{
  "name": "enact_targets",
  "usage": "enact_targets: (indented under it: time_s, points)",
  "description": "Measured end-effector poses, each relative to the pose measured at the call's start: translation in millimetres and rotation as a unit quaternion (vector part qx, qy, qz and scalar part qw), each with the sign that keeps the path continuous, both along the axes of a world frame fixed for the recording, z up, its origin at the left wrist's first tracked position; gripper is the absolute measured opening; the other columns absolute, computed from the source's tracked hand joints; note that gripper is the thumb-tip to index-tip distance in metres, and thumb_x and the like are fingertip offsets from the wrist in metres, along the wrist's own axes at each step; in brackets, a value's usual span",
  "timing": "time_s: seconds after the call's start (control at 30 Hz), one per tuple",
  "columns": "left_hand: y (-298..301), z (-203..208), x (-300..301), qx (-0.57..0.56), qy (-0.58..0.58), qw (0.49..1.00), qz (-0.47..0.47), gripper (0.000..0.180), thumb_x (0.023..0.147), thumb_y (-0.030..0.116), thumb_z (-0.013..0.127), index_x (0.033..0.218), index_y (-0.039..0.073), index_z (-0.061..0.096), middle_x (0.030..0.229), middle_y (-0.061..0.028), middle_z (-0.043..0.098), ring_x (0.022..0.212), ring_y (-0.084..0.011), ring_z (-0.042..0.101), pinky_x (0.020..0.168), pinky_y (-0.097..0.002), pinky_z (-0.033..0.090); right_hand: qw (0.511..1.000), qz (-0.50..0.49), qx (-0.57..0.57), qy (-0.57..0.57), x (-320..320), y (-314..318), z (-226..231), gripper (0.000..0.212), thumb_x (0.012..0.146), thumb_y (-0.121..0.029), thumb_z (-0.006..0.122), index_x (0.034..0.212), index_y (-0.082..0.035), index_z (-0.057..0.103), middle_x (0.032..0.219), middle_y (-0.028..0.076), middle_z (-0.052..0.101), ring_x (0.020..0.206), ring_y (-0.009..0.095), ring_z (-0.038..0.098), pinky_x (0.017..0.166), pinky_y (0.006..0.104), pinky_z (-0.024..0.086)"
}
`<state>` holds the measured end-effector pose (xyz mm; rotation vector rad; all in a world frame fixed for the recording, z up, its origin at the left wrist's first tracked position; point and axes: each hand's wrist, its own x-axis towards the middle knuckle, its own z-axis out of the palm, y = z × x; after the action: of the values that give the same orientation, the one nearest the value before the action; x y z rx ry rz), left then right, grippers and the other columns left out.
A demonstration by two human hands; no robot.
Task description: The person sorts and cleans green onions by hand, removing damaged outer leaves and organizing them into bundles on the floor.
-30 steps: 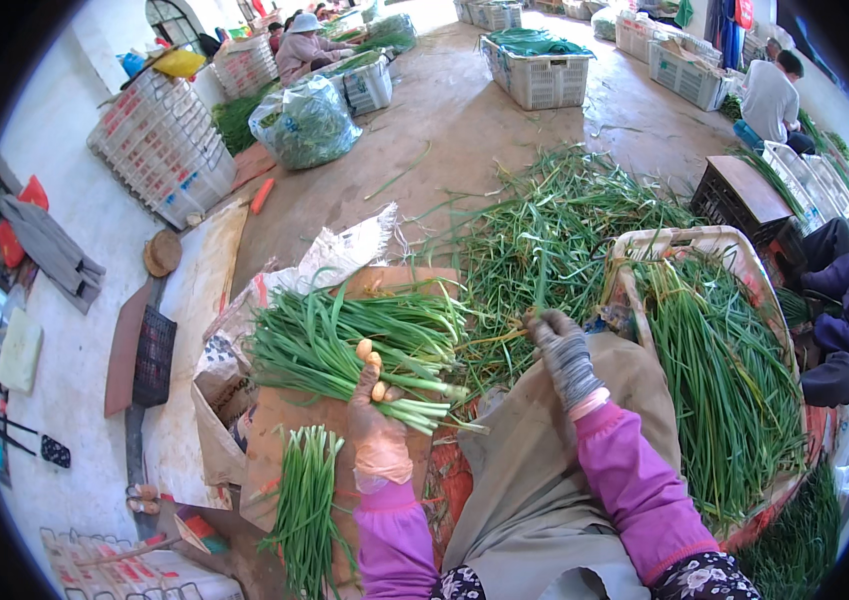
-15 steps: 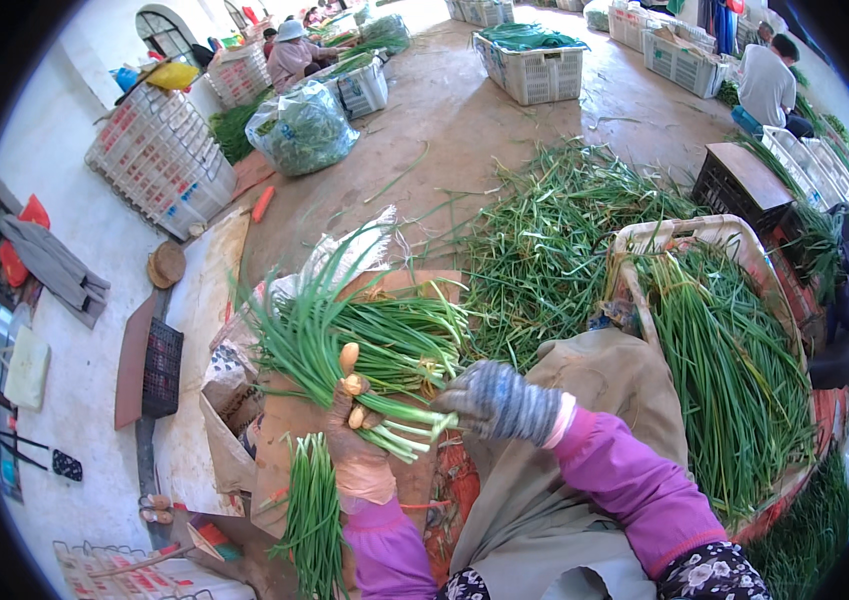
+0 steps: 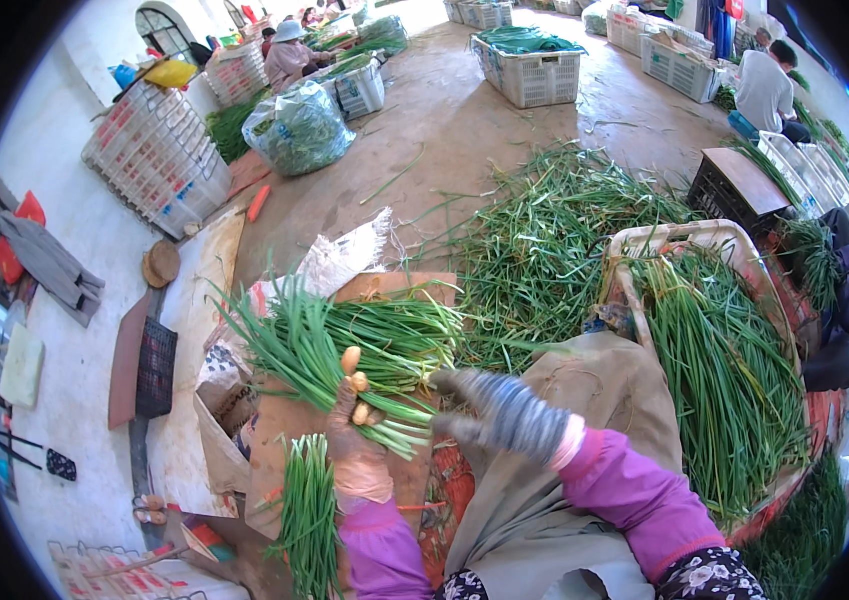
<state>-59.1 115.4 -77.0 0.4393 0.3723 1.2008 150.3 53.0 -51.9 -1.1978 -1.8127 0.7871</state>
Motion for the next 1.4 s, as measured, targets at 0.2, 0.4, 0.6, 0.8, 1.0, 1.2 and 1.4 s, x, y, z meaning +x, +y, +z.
enact_targets:
  time_s: [0.2,0.4,0.6,0.8,1.0,1.2,1.4]
  points:
    - [-32.2,21.5,43.2,-0.057,0.238,0.960,0.135,0.037,0.082,0.009,0.062,0.118,0.004,0.052,0.098,-0.0071,0.062,0.074,-0.0137,0.058,0.066,-0.0277,0.051,0.976,0.041,-0.017,-0.214,-12.0,3.1,-14.4,0.027,0.083,-0.028,0.053,0.092,-0.004,0.050,0.074,0.015,0.057,0.065,0.032,0.058,0.055,0.0421,0.046]
    - [-34.7,-0.1,45.3,-0.132,0.102,0.982,0.086,0.031,0.083,0.004,0.058,0.114,0.001,0.052,0.105,-0.0120,0.059,0.093,-0.0291,0.060,0.083,-0.0419,0.051,0.946,0.017,0.081,-0.314,-16.1,-3.6,-24.6,0.045,0.081,-0.033,0.055,0.114,-0.004,0.049,0.083,0.012,0.058,0.070,0.030,0.060,0.055,0.0414,0.047]
    - [-36.2,8.3,45.4,-0.131,0.092,0.981,0.110,0.032,0.082,0.003,0.060,0.113,0.003,0.053,0.099,-0.0104,0.061,0.093,-0.0275,0.060,0.087,-0.0424,0.050,0.954,0.057,-0.064,-0.287,-10.9,6.1,-27.5,0.027,0.081,-0.031,0.057,0.092,-0.007,0.051,0.071,0.013,0.058,0.061,0.032,0.059,0.051,0.0415,0.045]
    - [-20.2,18.1,6.4,0.100,-0.066,0.984,0.135,0.032,0.085,0.003,0.055,0.117,0.004,0.052,0.093,-0.0080,0.062,0.084,-0.0213,0.061,0.087,-0.0442,0.051,0.914,0.164,-0.166,-0.331,12.9,24.1,-37.4,0.021,0.077,-0.023,0.062,0.093,-0.010,0.057,0.079,0.013,0.062,0.072,0.032,0.060,0.062,0.0396,0.048]
    - [-12.9,51.4,-5.5,0.121,-0.139,0.981,0.053,0.049,0.094,0.025,0.046,0.134,0.000,0.033,0.079,-0.0018,0.055,0.062,-0.0092,0.050,0.062,-0.0280,0.046,0.909,-0.076,-0.093,-0.399,38.9,62.4,-59.1,0.061,0.076,-0.021,0.061,0.130,-0.008,0.036,0.130,0.011,0.044,0.115,0.032,0.047,0.093,0.0427,0.038]
    - [-24.5,39.7,11.3,0.079,-0.103,0.991,0.034,0.043,0.095,0.020,0.043,0.132,0.001,0.035,0.071,-0.0029,0.053,0.051,-0.0088,0.044,0.051,-0.0268,0.040,0.886,0.066,-0.229,-0.397,42.8,108.1,-81.6,0.029,0.080,-0.025,0.057,0.104,-0.009,0.062,0.083,0.010,0.066,0.078,0.028,0.064,0.070,0.0424,0.050]
    - [-40.3,46.4,15.7,-0.002,0.005,0.993,0.118,0.033,0.091,0.012,0.051,0.123,0.003,0.047,0.076,-0.0040,0.059,0.050,-0.0085,0.047,0.046,-0.0242,0.040,0.959,-0.024,-0.202,-0.195,59.4,126.0,-52.5,0.037,0.083,-0.038,0.052,0.099,-0.007,0.064,0.092,0.014,0.065,0.083,0.032,0.063,0.074,0.0403,0.050]
